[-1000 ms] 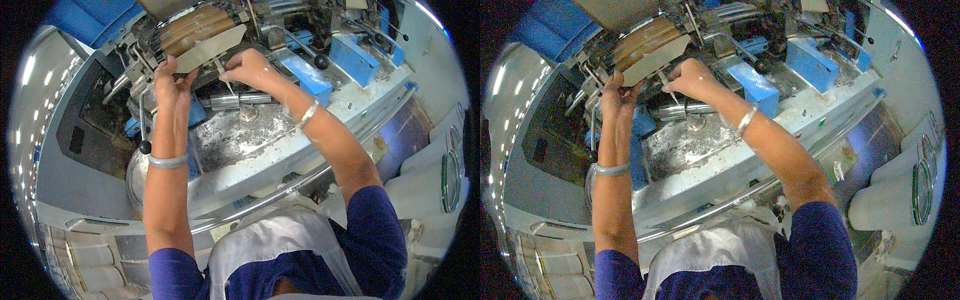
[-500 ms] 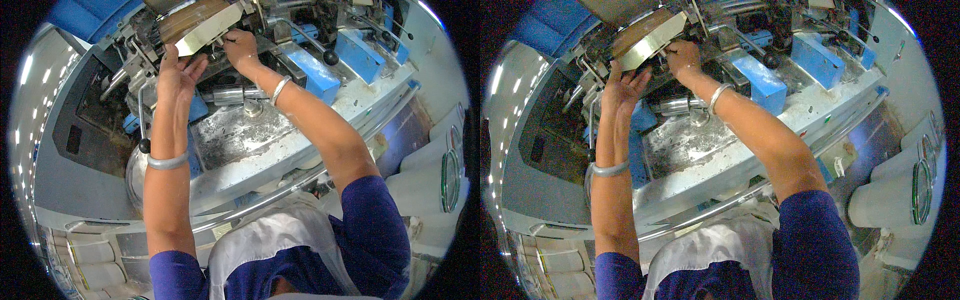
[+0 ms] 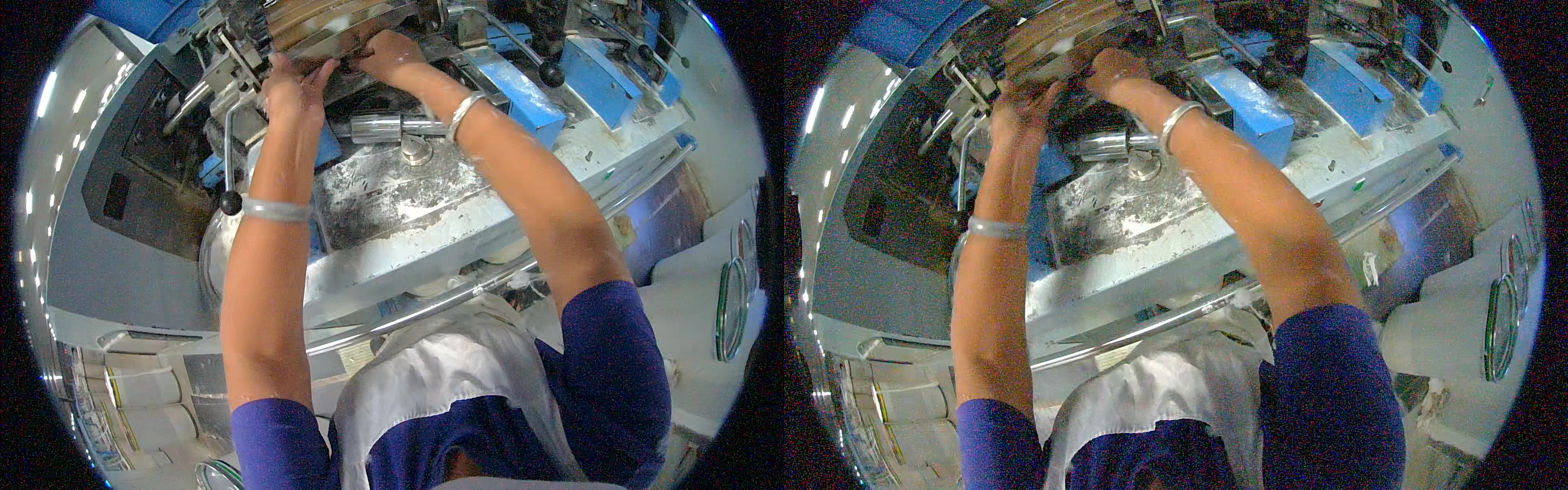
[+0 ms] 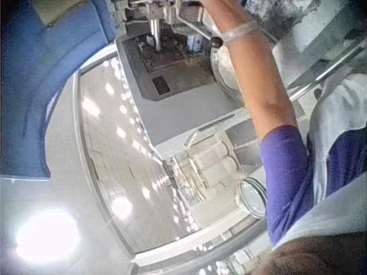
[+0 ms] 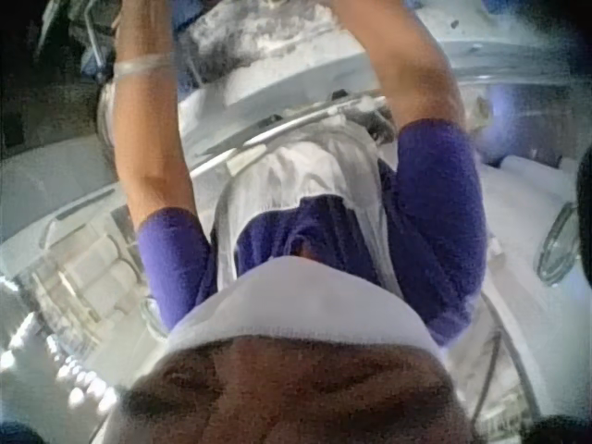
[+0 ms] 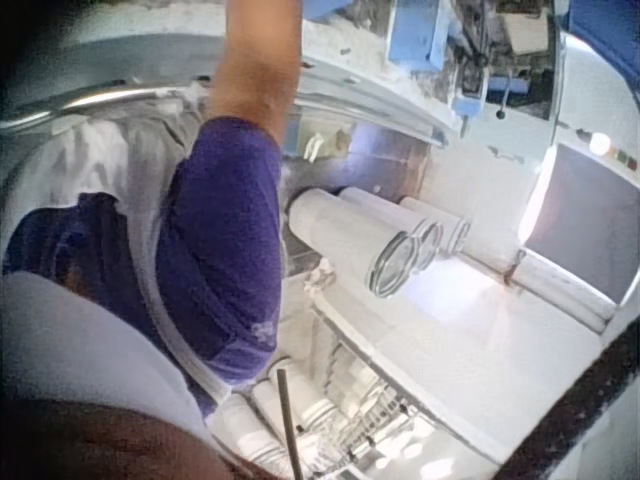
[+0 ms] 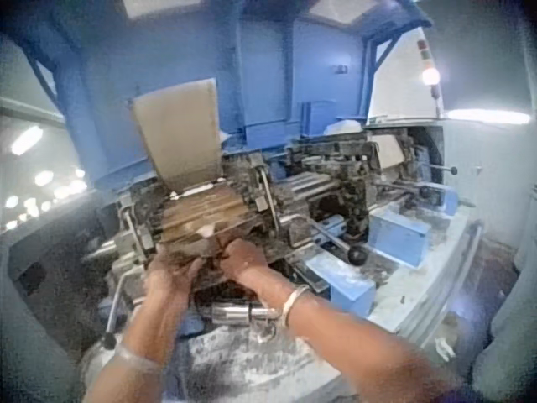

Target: The person threads white yarn through a textile machine, adjusts rollers and guides, and pulls the yarn from a large spool to feed it into the machine. The person then walks away from the machine while holding the yarn.

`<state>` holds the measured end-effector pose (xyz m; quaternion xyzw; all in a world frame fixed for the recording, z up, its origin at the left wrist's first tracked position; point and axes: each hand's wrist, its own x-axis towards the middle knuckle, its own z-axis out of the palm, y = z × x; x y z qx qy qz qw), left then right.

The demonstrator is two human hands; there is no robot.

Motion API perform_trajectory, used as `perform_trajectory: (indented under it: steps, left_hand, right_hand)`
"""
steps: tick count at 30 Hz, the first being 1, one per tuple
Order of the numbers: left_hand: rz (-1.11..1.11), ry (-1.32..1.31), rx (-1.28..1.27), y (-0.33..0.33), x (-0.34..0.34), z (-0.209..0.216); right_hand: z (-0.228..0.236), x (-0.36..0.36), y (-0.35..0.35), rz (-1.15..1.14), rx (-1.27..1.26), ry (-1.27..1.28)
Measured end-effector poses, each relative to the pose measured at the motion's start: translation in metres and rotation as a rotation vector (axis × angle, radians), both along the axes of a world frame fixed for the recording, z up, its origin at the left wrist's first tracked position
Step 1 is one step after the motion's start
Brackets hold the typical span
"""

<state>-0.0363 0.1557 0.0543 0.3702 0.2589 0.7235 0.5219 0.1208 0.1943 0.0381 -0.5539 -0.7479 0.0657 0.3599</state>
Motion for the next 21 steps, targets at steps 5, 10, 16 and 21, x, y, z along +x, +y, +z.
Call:
perform_trajectory:
  steps: [5, 10, 16, 21]
  left_hand:
    - [-0.032, 0.013, 0.001, 0.015, -0.006, -0.010]
    - [-0.081, 0.040, -0.004, 0.024, -0.012, -0.014]
    - [-0.030, 0.057, -0.084, 0.020, -0.006, -0.010]
    - [-0.032, 0.126, -0.121, 0.014, -0.001, -0.005]
  right_hand:
    - [-0.008, 0.022, -0.053, 0.017, 0.246, 0.027]
    - [-0.034, 0.031, -0.083, 0.094, -0.106, -0.107]
    - [-0.064, 0.025, -0.007, 0.265, -0.328, 0.209]
    - [-0.093, 0.003, 0.065, 0.169, -0.504, 0.234]
